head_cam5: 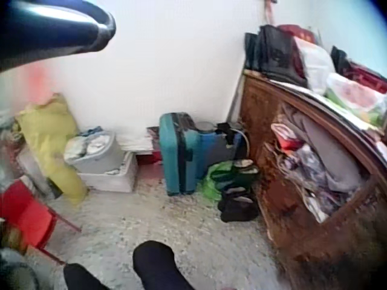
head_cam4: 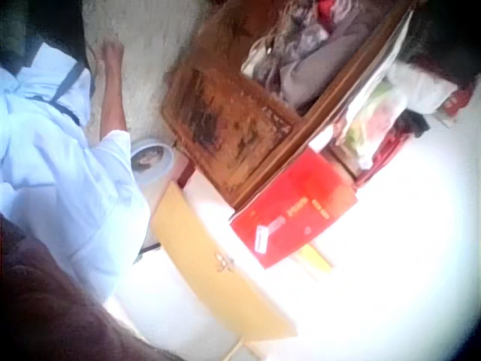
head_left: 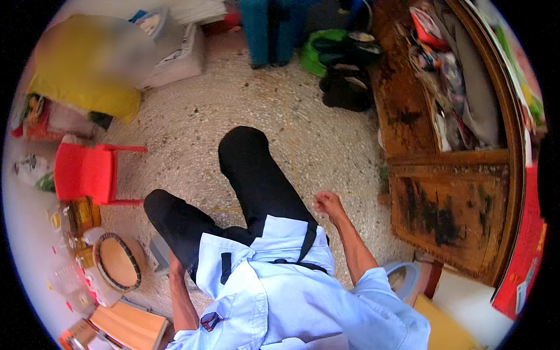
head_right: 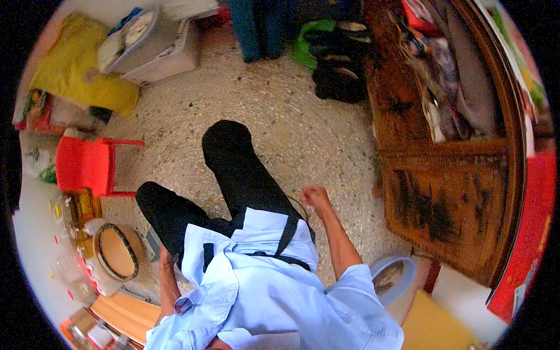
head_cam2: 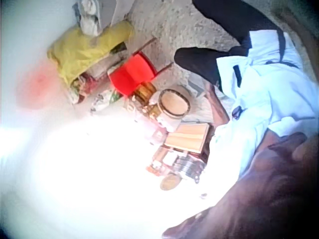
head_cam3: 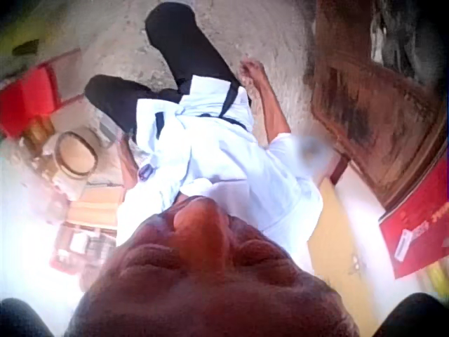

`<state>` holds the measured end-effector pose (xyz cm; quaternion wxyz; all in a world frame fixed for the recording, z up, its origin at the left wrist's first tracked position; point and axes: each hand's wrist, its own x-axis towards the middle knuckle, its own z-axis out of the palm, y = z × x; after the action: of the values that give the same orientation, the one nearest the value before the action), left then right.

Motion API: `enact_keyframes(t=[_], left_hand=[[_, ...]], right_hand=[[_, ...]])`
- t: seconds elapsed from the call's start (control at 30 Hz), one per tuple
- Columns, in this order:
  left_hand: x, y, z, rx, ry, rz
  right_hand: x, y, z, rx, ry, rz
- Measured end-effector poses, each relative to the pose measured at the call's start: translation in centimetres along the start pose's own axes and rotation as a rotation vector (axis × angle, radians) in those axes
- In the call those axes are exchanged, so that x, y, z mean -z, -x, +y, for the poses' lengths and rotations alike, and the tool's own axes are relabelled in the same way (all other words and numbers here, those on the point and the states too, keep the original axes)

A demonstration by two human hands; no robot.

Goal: The person organizes various items in a storage area, moving a green plastic bag, a pair of boots, a blue suitcase, and a small red chair. They then pick up a metal dustpan and a cloth, wiping the dustpan before moving a large woven tray.

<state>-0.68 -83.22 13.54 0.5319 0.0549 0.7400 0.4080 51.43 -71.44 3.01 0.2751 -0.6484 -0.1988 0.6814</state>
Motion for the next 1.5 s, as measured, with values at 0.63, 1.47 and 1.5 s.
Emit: enact_keyframes(t=[0.63,1.47,1.5], left_hand=[[-2.1,1.5,12.7,-0.866,-0.783,0.541],[-11.5,4.0,17.9,-1.216,-1.397,0.332],[-11.3,3.8,18.0,-1.219,-1.373,0.312]], right_hand=[[-7.9,0.7,-4.4,-0.060,0.043,-0.363],[-5.4,-7.9,-5.7,0.084,0.282,-0.234],[-6.4,-7.6,-7.0,0.141,0.253,-0.221]])
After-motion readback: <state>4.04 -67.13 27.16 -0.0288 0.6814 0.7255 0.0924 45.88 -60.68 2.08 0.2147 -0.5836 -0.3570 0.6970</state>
